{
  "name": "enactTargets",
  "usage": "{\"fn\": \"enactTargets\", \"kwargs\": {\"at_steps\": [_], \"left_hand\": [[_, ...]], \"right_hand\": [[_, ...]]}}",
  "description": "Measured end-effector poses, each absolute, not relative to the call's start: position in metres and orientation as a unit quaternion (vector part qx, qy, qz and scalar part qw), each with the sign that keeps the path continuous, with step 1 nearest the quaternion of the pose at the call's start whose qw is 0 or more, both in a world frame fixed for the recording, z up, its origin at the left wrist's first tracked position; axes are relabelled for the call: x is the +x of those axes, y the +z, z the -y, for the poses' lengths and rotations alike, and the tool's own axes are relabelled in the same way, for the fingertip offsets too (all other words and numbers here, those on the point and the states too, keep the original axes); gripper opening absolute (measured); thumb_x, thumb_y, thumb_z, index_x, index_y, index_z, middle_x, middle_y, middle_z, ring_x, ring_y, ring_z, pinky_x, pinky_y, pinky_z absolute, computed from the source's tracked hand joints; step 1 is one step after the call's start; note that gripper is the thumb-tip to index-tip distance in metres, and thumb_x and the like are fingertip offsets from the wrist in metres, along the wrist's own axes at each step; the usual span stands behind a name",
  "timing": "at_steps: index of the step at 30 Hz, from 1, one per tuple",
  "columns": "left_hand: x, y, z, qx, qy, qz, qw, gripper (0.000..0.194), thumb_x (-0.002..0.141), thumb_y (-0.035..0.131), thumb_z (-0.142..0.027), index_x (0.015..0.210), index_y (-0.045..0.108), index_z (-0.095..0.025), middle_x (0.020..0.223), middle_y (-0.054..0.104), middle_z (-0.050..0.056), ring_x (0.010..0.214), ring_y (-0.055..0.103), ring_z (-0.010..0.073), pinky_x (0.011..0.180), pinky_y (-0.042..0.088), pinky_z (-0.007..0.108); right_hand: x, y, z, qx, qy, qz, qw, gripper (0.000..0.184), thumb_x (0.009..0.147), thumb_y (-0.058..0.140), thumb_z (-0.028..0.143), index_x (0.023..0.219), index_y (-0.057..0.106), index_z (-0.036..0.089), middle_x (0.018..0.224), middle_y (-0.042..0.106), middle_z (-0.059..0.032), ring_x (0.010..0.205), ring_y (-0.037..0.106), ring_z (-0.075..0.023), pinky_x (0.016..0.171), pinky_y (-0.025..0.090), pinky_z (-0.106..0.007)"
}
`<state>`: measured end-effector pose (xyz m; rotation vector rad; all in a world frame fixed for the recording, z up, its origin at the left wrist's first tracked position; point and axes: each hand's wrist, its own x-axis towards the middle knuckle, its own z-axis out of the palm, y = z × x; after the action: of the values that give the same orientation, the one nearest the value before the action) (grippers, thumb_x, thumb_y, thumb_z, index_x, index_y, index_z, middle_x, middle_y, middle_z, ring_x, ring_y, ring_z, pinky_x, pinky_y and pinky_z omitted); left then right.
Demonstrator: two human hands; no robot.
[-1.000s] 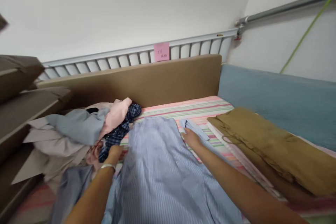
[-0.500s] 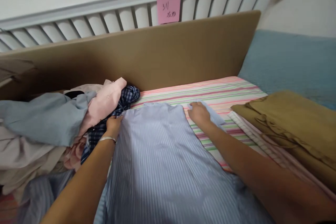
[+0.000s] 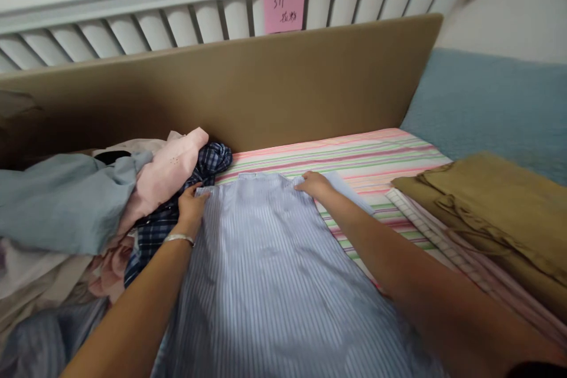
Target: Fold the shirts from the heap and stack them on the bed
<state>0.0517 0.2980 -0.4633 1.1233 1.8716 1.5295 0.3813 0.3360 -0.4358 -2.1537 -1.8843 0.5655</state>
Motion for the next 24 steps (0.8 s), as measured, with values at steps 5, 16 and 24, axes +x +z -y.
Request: {"fn": "enactTargets", "kwargs": {"at_steps": [5,16,24], "left_hand": [[0.056,-0.449,-0.258,0.612,0.434,-0.637,0.179,0.015,0.064,0.06,-0.014,0.076,0.069,-0.017,0.08,0.064,0.003,0.082,0.058,0.018,0.085,0.044,0.031],[0.038,-0.414,-0.247,0.813,0.047,-0.578,-0.045,0.054,0.08,0.037,-0.009,0.127,0.051,-0.03,0.097,0.063,0.008,0.086,0.059,0.021,0.082,0.038,0.032],[0.017,-0.417,-0.289,0.76,0.078,-0.644,0.023,0.008,0.066,0.064,-0.022,0.059,0.062,-0.018,0.078,0.066,0.01,0.077,0.06,0.0232,0.082,0.043,0.032]], "right_hand": [[0.391,-0.448,-0.326,-0.691,0.186,0.684,0.143,0.018,0.072,0.064,0.031,0.087,0.065,0.02,0.086,0.068,0.0002,0.077,0.06,-0.0136,0.061,0.038,-0.02],[0.406,-0.402,-0.336,-0.53,0.103,0.84,-0.059,0.005,0.066,0.069,0.021,0.069,0.066,0.02,0.075,0.067,-0.0002,0.077,0.06,-0.0168,0.066,0.039,-0.023],[0.408,-0.383,-0.359,-0.604,0.007,0.783,-0.145,0.018,0.07,0.067,0.015,0.088,0.071,0.012,0.1,0.068,-0.0156,0.098,0.061,-0.0272,0.084,0.045,-0.036]]}}
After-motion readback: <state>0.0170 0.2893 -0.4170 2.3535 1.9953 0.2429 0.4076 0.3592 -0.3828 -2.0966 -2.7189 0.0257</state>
